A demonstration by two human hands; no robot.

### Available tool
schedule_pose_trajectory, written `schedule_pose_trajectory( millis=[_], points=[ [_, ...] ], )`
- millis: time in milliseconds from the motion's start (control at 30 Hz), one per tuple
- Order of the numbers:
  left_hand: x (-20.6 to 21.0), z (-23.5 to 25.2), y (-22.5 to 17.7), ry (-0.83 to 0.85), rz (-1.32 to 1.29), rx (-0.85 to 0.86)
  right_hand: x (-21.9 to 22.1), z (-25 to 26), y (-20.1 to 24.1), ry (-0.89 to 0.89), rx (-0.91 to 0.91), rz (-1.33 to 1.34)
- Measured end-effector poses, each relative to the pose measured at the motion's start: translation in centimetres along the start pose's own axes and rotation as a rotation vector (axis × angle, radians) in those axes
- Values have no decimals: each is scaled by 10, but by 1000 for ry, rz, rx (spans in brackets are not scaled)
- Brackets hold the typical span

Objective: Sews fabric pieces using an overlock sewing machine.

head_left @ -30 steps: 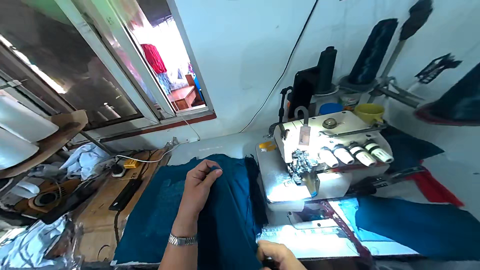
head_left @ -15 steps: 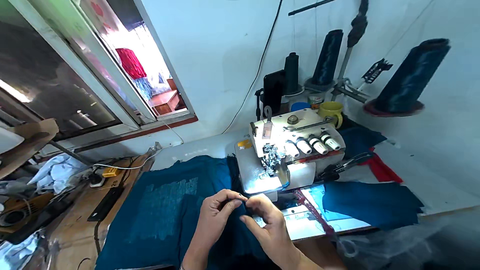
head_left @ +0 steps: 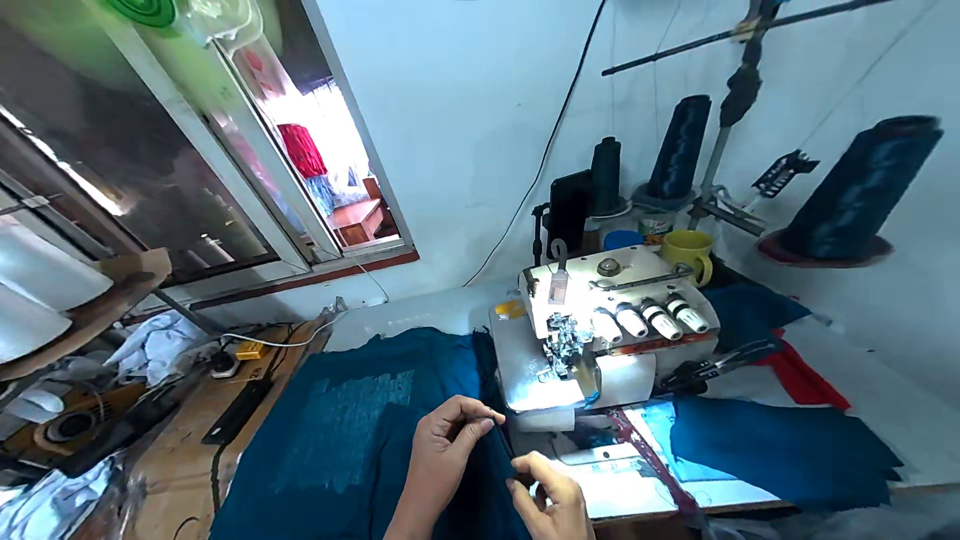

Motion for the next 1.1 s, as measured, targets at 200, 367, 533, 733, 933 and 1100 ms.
schedule_pose_trajectory(
  millis=[200,367,533,733,933,1100],
  points=[
    [10,19,11,-20,43,-49,-14,-16,-18,34,153,129],
    [60,55,25,5,41,0,-70,-4,1,-132,245,137],
    [94,59,36,42,229,65,-93,-10,-18,-85,309,160],
    [110,25,14,-66,920,325,-61,-18,-36,134,299,318],
    [136,-8,18,-106,1204,242,-75,-20,-45,69,301,266],
    [135,5,26,-104,1074,255,-81,-9,-48,-4,260,285]
  ],
)
Point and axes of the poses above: each hand's wrist, its own z-axis towards the middle knuckle, its own x-axis out of the palm, y = z × x, the point moved 8 cm from there along z, towards the middle knuckle, and after that the axes turned 3 degrees about -z, right-handed, at the moved point
